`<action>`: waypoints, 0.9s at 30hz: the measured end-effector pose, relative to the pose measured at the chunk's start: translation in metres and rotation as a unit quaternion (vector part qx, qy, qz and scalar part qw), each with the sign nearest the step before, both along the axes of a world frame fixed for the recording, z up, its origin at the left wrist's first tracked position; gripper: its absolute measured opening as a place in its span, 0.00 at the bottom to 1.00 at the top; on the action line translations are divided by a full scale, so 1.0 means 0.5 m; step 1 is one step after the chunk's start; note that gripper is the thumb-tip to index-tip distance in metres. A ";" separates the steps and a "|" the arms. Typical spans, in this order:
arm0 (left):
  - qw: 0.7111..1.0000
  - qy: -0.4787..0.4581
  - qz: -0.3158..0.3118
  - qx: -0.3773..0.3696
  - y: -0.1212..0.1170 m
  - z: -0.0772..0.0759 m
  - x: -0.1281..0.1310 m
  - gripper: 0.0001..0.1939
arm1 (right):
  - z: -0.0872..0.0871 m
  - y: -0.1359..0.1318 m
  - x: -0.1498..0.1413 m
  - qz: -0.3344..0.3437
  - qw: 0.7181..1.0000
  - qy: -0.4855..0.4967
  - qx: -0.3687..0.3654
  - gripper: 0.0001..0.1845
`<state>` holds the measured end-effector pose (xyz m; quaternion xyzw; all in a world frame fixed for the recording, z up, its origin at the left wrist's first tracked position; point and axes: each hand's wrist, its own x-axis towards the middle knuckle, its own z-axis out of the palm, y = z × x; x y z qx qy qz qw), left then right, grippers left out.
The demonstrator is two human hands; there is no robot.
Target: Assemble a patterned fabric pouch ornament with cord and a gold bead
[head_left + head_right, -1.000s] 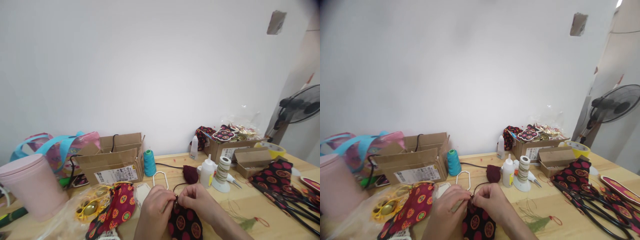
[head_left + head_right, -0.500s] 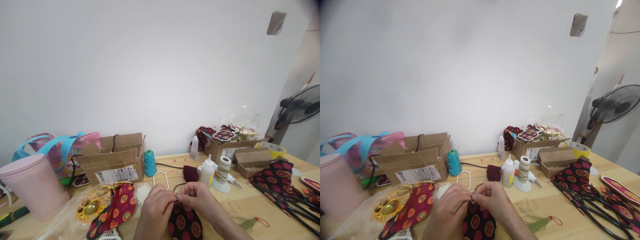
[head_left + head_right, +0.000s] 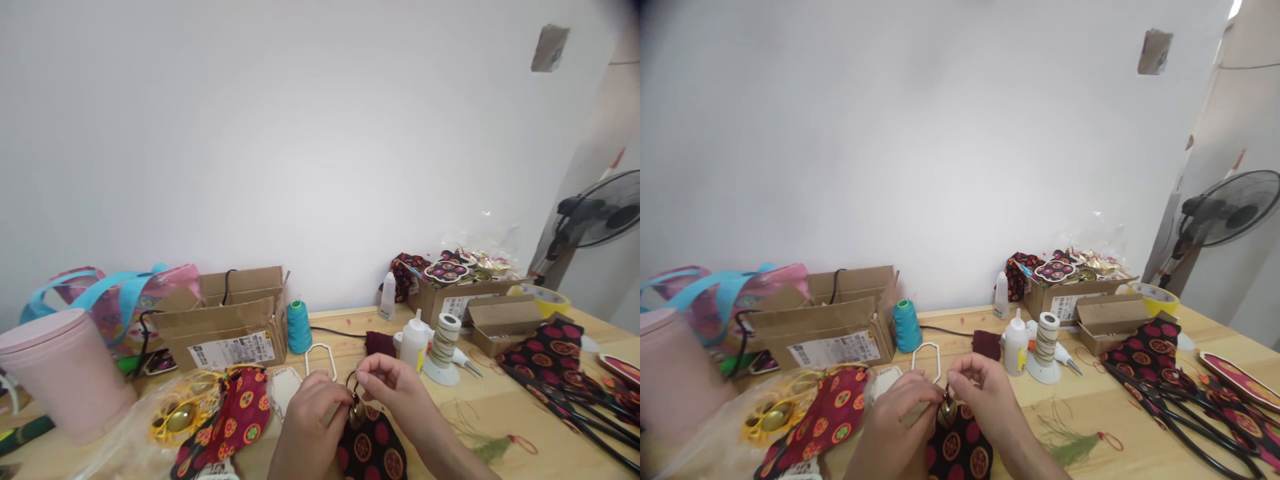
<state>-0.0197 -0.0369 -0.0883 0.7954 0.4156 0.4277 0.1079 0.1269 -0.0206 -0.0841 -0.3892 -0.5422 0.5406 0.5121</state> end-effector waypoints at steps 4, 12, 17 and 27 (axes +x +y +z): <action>0.988 -0.077 0.039 -0.129 0.004 -0.001 0.000 0.08 | 0.003 0.000 0.002 0.016 0.998 0.051 0.020 0.10; 0.917 -0.340 -0.007 -0.207 0.008 -0.020 0.018 0.03 | 0.006 -0.008 -0.005 0.048 0.991 0.117 -0.048 0.11; 0.807 -0.494 -0.035 -0.323 0.017 -0.018 0.009 0.04 | 0.007 -0.005 -0.004 0.062 0.980 0.178 -0.070 0.11; 0.686 -0.607 -0.073 -0.394 0.021 -0.007 0.005 0.08 | 0.000 0.000 -0.003 0.060 0.967 0.232 -0.082 0.11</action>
